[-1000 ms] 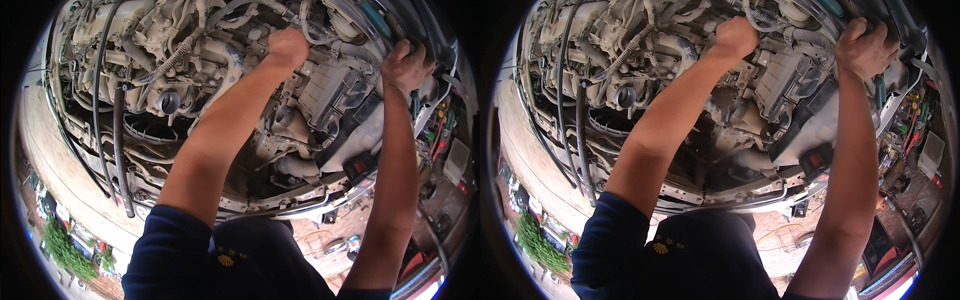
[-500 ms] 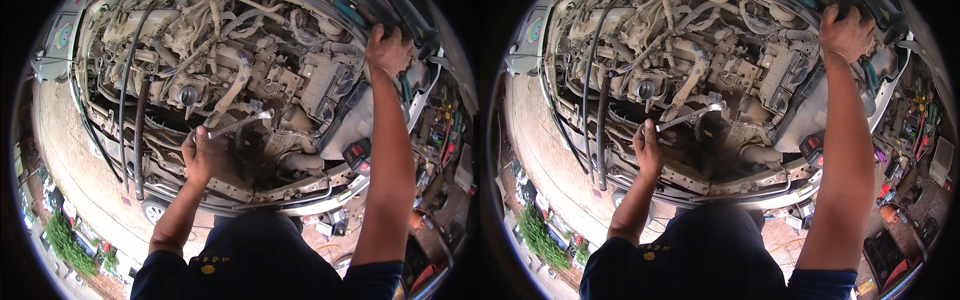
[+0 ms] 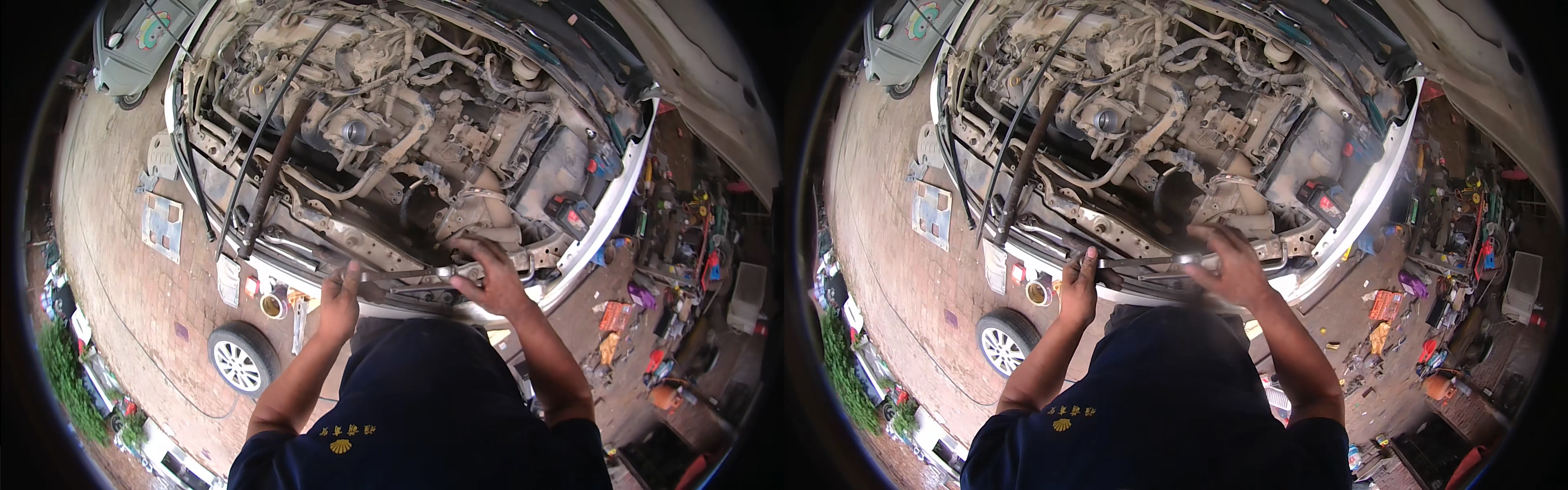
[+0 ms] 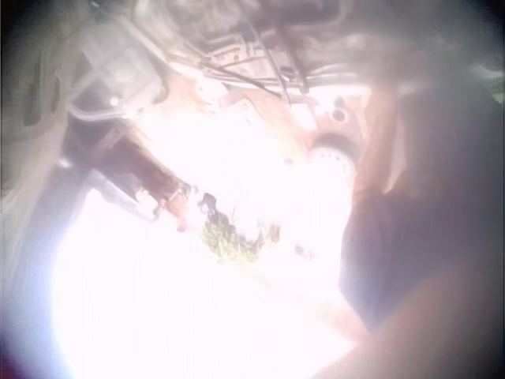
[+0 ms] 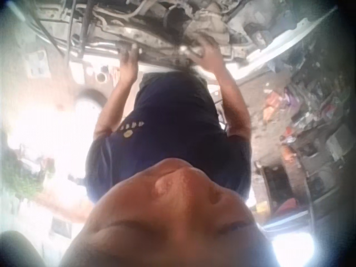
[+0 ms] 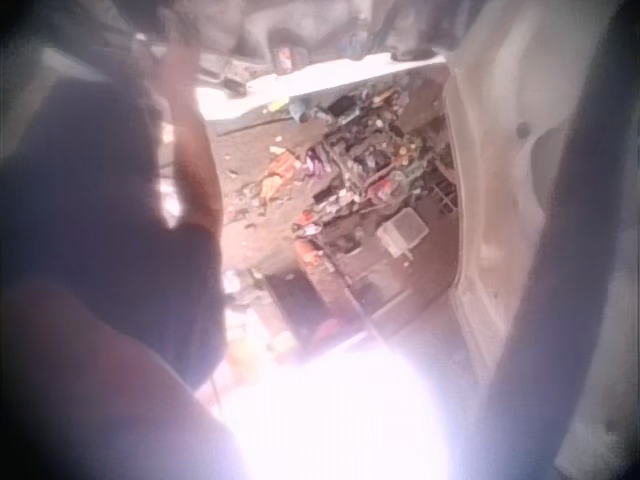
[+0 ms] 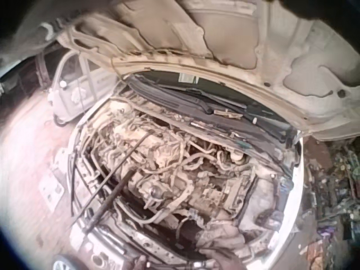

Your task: The person works on a car engine with the hood open, using a wrench and a power drill to tighten bolts and remove components. The person manipulates hoses and engine parts while standing in a cluttered garage.

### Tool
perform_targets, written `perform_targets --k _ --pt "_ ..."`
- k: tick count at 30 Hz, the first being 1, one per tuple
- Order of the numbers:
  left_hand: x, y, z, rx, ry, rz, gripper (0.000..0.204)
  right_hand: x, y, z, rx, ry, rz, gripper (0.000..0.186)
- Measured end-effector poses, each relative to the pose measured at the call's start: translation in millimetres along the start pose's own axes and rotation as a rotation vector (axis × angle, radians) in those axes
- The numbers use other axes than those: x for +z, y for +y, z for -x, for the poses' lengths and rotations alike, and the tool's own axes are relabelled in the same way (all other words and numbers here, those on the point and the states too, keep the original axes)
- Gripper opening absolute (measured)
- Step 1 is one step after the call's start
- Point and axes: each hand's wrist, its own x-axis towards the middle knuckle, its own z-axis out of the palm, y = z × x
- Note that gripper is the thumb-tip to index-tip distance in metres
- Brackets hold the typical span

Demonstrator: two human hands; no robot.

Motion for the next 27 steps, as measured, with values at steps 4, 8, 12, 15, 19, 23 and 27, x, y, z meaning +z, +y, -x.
perform_targets --k 4,8,12,15,19,23,27 --pt "28.1 5.8 22.6 -0.012 -0.168 -0.095 0.048 36.1 -14.3 71.2 0.028 -0.015 0.145 0.050" --pt "54.1 6.3 37.8 0.005 -0.461 -0.152 0.048 21.3 -16.7 119.1 0.265 0.009 0.090 0.050" --pt "49.0 -7.6 66.6 0.154 -0.549 -0.483 0.042 12.3 -4.5 173.5 0.409 0.068 0.008 0.040" --pt "22.6 -19.5 85.8 0.188 -0.449 -0.906 0.035 24.3 18.5 219.2 0.241 0.306 -0.212 0.034" --pt "-51.0 -90.6 107.2 0.226 -0.269 -1.095 0.034 40.7 36.0 247.0 0.279 0.323 -0.273 0.036" --pt "-167.2 -192.9 129.9 -0.154 -0.117 -1.218 0.037 52.3 52.9 258.1 0.271 0.292 -0.317 0.036" --pt "-301.7 -269.5 203.1 -0.338 -0.087 -1.211 0.018 41.6 48.5 252.5 0.247 0.161 -0.375 0.036"
